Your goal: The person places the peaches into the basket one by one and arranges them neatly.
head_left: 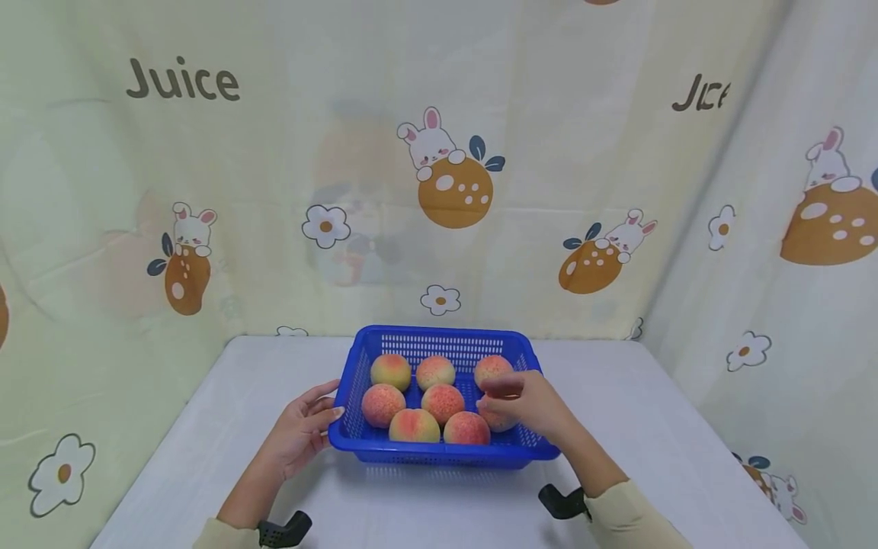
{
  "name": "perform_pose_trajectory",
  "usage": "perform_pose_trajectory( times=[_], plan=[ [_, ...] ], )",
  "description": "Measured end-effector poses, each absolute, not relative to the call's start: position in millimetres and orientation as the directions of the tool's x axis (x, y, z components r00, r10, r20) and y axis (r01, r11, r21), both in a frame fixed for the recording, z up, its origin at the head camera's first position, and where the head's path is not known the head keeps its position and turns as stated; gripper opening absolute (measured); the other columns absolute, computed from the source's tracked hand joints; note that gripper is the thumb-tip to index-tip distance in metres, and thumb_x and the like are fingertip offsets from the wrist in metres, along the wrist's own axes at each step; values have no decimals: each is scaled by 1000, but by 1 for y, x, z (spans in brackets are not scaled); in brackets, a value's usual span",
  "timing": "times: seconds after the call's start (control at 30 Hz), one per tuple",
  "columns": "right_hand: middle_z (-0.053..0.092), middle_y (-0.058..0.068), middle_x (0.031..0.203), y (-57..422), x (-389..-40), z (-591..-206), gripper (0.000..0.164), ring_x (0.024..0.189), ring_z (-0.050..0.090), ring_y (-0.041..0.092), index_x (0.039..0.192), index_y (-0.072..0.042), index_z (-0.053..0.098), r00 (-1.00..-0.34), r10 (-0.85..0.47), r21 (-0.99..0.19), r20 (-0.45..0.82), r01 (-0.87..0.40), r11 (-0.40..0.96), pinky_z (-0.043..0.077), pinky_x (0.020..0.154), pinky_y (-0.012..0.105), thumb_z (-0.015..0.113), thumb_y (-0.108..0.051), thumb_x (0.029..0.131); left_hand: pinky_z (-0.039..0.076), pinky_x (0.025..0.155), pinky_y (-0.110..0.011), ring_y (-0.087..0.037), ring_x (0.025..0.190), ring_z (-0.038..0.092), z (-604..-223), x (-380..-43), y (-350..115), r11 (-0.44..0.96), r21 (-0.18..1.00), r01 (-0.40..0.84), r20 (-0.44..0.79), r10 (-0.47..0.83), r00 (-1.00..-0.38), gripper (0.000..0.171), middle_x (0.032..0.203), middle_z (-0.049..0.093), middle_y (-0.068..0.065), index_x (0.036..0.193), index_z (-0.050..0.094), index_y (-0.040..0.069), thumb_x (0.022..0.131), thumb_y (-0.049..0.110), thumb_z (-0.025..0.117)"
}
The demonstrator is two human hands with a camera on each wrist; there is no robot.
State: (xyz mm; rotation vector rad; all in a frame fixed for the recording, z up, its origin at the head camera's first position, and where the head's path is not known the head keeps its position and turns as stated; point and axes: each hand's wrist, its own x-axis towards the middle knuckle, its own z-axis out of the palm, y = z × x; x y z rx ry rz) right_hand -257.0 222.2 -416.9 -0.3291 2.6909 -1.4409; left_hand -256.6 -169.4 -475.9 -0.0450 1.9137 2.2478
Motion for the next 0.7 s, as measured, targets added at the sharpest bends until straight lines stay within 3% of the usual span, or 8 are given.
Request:
perform_pose_trajectory(
  times=[0.5, 0.7],
  plan=[
    [70, 11, 132, 255, -264, -413, 49, 126, 64, 34, 132, -10, 69, -984, -144, -832, 106, -167, 530, 56, 103, 49, 72, -42, 95, 63, 86, -33, -25, 101, 73, -477, -256, -166, -170, 970, -175, -156, 122, -980, 66, 123, 62, -10, 156, 43, 17, 97, 14, 72],
    [70, 13, 132, 281, -268, -414, 51, 125, 65, 33, 134, -11, 68, -985, -65, -847, 157, -169, 504, 54, 105, 52, 68, -46, 97, 63, 81, -30, -20, 94, 71, -483, -257, -169, -120, 976, -179, -163, 133, -978, 62, 119, 58, -9, 155, 46, 22, 98, 23, 71]
  ],
)
